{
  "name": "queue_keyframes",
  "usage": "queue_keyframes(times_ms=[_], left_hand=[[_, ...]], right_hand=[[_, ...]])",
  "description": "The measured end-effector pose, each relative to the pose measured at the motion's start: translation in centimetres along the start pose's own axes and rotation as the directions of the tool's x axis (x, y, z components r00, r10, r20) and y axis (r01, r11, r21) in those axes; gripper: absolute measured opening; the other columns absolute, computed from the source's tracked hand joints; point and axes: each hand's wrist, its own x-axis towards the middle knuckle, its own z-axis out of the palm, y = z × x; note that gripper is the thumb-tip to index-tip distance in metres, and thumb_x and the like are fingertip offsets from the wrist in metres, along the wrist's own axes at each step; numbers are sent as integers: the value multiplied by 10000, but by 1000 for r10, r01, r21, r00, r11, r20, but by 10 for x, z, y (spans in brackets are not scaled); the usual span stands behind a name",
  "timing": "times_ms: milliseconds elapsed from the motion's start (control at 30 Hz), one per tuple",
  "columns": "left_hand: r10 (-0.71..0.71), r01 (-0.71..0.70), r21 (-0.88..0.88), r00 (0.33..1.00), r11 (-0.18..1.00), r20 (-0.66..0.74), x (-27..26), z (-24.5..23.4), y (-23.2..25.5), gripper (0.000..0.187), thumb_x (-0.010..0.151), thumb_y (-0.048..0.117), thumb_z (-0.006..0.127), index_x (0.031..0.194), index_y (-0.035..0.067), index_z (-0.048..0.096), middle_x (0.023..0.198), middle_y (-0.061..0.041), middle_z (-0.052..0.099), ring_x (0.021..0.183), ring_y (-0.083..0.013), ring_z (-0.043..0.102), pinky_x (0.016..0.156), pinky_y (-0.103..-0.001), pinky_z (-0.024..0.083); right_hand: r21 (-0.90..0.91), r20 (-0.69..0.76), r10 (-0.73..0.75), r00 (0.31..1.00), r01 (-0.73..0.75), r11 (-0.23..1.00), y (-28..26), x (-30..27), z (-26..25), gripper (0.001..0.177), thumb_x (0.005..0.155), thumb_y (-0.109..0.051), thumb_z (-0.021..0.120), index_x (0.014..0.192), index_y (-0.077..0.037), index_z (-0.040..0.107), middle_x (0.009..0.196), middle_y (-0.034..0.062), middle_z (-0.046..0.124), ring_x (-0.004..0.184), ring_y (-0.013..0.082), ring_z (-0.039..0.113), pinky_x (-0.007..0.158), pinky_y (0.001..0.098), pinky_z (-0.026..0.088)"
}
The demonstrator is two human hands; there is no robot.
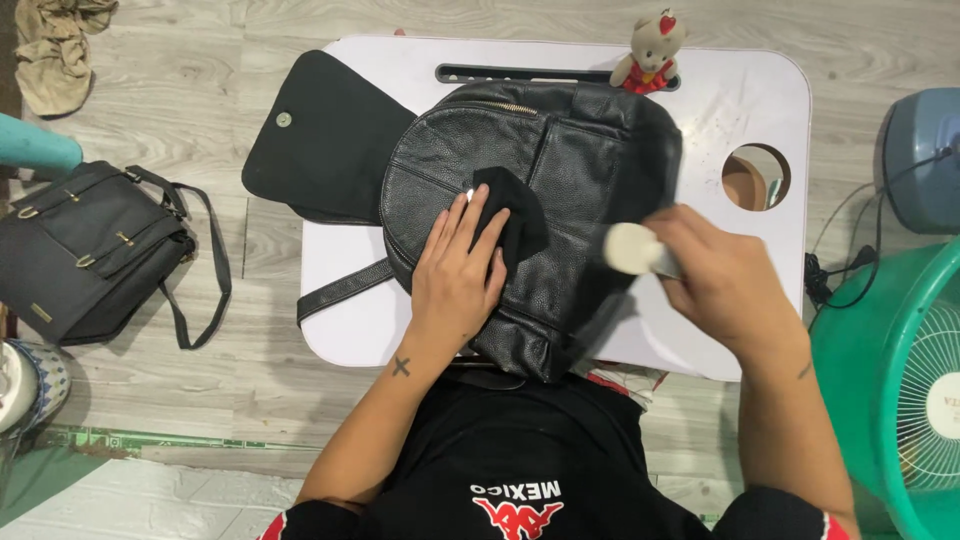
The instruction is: Cleaning and polishing a black leather backpack using a sponge applicator
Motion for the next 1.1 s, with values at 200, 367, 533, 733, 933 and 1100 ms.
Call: queue_keyframes(times_ms=[200, 367, 533, 733, 933, 1100], left_hand=[[-28, 29, 18, 998, 999, -55, -5, 15, -6, 353, 842, 117, 495, 1190, 91, 546, 1339, -150, 416, 1241, -316, 393, 1039, -417, 260], [-32, 33, 21, 999, 999, -33, -4, 12, -5, 358, 844, 120, 488, 1197, 90, 538, 1342, -157, 412, 1241, -324, 389, 1038, -424, 257], [-63, 67, -62, 995, 996, 72, 6, -9, 14, 406, 839, 210, 525, 1210, 47, 513, 1334, -242, 376, 1223, -424, 360, 1024, -501, 230], [108, -50, -214, 958, 976, 267, 13, -6, 50, 550, 830, 399, 481, 1186, -20, 508, 1321, -340, 280, 1189, -631, 180, 931, -666, 225], [217, -138, -264, 929, 955, 301, 4, 18, 70, 596, 834, 529, 388, 1273, 132, 455, 1337, -212, 369, 1274, -555, 168, 1020, -604, 202], [219, -204, -83, 931, 976, 292, -9, 27, 74, 619, 777, 509, 455, 1318, 217, 387, 1419, -160, 276, 1301, -508, 185, 1048, -554, 205]], right_hand=[[312, -364, 166, 916, -48, 949, 49, -33, 87, 162, 720, 33, 581, 819, -82, 524, 689, 78, 473, 622, 326, 537, 600, 333, 457], [575, -294, 434, 851, -205, 792, 2, -9, 62, 95, 771, -5, 595, 765, -79, 535, 633, 61, 474, 559, 227, 468, 548, 304, 394], [680, -126, 627, 769, -393, 618, 2, -8, 63, 103, 756, -39, 653, 816, -113, 613, 624, 31, 534, 572, 115, 455, 552, 268, 388], [572, -136, 553, 822, -390, 721, 26, -5, 76, 221, 722, -65, 703, 924, -71, 616, 718, 178, 583, 687, 345, 594, 612, 398, 475], [455, -32, 439, 898, -378, 806, 11, 18, 29, 406, 703, -35, 655, 1100, -87, 593, 800, 206, 613, 822, 406, 588, 678, 472, 486], [686, 160, 379, 911, -379, 621, 15, 37, -3, 261, 801, 10, 477, 1052, 1, 547, 385, 135, 476, 251, 202, 426, 266, 280, 355]])
